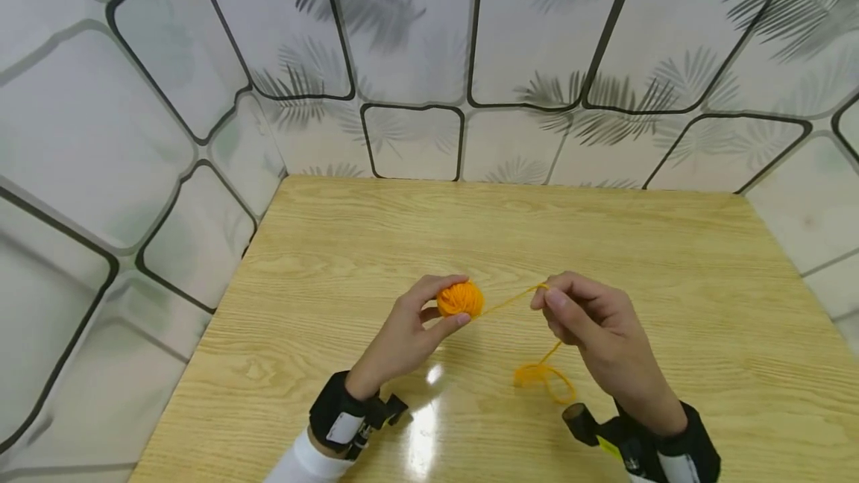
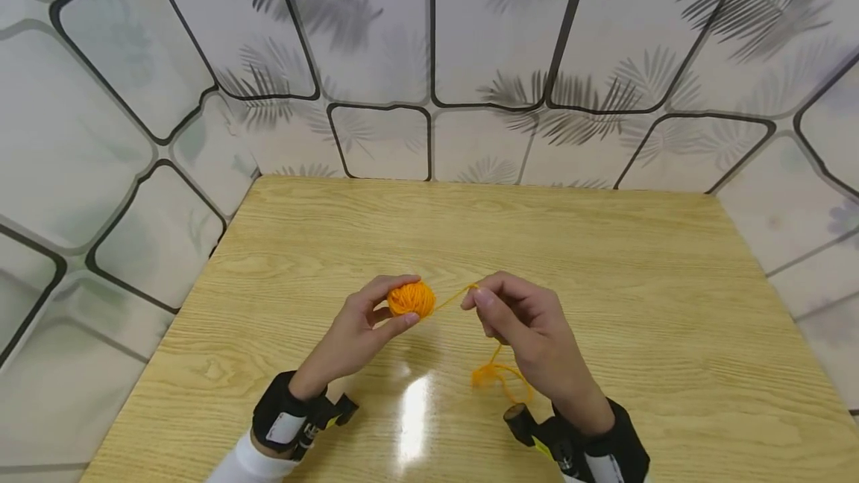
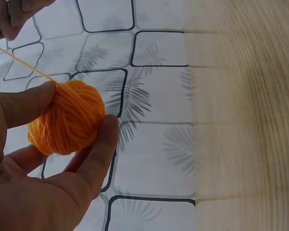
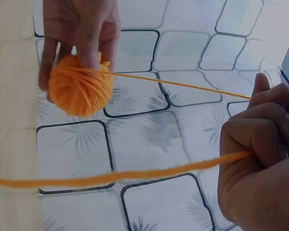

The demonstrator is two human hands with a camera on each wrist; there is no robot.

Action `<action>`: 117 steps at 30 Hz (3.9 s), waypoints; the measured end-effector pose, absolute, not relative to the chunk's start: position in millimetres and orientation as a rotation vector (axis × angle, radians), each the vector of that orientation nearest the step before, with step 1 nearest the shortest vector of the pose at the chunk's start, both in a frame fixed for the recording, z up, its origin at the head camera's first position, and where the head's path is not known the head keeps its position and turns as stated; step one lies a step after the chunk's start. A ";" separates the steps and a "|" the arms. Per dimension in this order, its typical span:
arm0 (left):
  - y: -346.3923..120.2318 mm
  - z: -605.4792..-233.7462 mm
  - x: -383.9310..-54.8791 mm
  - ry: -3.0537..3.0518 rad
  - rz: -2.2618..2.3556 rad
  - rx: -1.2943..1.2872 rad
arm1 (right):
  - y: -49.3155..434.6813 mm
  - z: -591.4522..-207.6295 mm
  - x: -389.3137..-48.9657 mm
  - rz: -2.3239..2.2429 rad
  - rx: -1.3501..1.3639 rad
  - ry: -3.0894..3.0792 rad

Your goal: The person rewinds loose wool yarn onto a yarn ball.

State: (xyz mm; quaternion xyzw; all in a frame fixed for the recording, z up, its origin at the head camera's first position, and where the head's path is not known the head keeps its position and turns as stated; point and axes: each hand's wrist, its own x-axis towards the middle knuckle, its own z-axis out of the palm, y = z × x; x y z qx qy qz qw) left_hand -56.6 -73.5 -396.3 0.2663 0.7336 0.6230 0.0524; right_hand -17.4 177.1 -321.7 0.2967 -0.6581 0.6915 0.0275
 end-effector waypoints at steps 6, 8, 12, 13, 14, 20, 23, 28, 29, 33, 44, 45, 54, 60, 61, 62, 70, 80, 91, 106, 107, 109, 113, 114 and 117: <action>-75.1 -390.3 -45.7 2.158 1.750 0.970 | 170.5 -314.0 -34.0 2.187 0.889 -1.935; -75.9 -388.6 -42.6 2.128 1.717 1.009 | 167.4 -313.1 -38.6 2.193 0.866 -1.917; -76.0 -386.8 -36.5 2.045 1.718 1.037 | 162.5 -312.1 -47.8 2.192 0.818 -1.897; -76.0 -386.1 -35.0 2.020 1.731 1.038 | 161.6 -312.1 -50.2 2.194 0.807 -1.895; -76.0 -385.6 -33.5 1.997 1.745 1.042 | 160.6 -312.3 -52.6 2.198 0.797 -1.891; -77.6 -380.8 -26.2 1.861 1.864 1.099 | 155.7 -319.0 -66.8 2.215 0.704 -1.906; -78.8 -377.8 -24.1 1.788 1.927 1.106 | 153.7 -328.2 -73.6 2.221 0.649 -1.938; -79.8 -374.7 -22.3 1.646 2.045 1.166 | 149.8 -348.3 -81.5 2.201 0.577 -2.079; -79.8 -374.4 -22.2 1.622 2.073 1.188 | 148.8 -352.3 -82.2 2.190 0.566 -2.117; -79.6 -373.7 -22.0 1.556 2.182 1.228 | 144.7 -367.2 -81.9 2.128 0.542 -2.264; -81.1 -372.5 -28.5 1.517 2.445 1.135 | 132.1 -395.7 -62.8 1.985 0.688 -2.510; -81.1 -372.3 -29.2 1.529 2.473 1.097 | 130.9 -397.0 -59.8 1.978 0.718 -2.514; -80.0 -372.0 -34.3 1.889 2.598 0.744 | 122.7 -393.1 -29.6 1.665 0.926 -2.585; -77.5 -381.7 -40.3 2.192 2.526 0.619 | 123.1 -373.6 -11.4 1.444 1.069 -2.521; -77.0 -383.3 -41.0 2.226 2.502 0.595 | 123.9 -369.4 -9.3 1.423 1.085 -2.498; -76.7 -384.8 -41.4 2.251 2.479 0.574 | 124.9 -364.7 -7.4 1.410 1.094 -2.476; -76.2 -390.0 -42.2 2.358 2.249 0.595 | 138.2 -332.5 -4.0 1.463 1.101 -2.371; -77.5 -388.4 -38.8 2.082 2.137 0.815 | 146.1 -313.1 -21.1 1.542 0.974 -2.233; -75.7 -388.4 -34.8 1.897 2.017 1.068 | 143.8 -310.0 -54.8 1.597 0.797 -2.157; -77.7 -379.0 -28.8 1.688 2.196 1.224 | 137.9 -352.6 -88.4 1.830 0.657 -2.338; -77.9 -378.8 -28.8 1.680 2.217 1.220 | 137.2 -357.1 -89.0 1.834 0.656 -2.357; -78.8 -378.7 -29.0 1.688 2.255 1.197 | 135.7 -364.8 -89.0 1.841 0.653 -2.395; -79.9 -379.8 -30.5 1.781 2.367 1.116 | 134.5 -379.1 -86.7 1.865 0.627 -2.467; -80.0 -380.0 -31.0 1.806 2.404 1.085 | 134.3 -382.3 -85.5 1.876 0.627 -2.476; -79.6 -380.5 -33.2 1.843 2.532 0.969 | 133.5 -391.9 -80.6 1.887 0.635 -2.505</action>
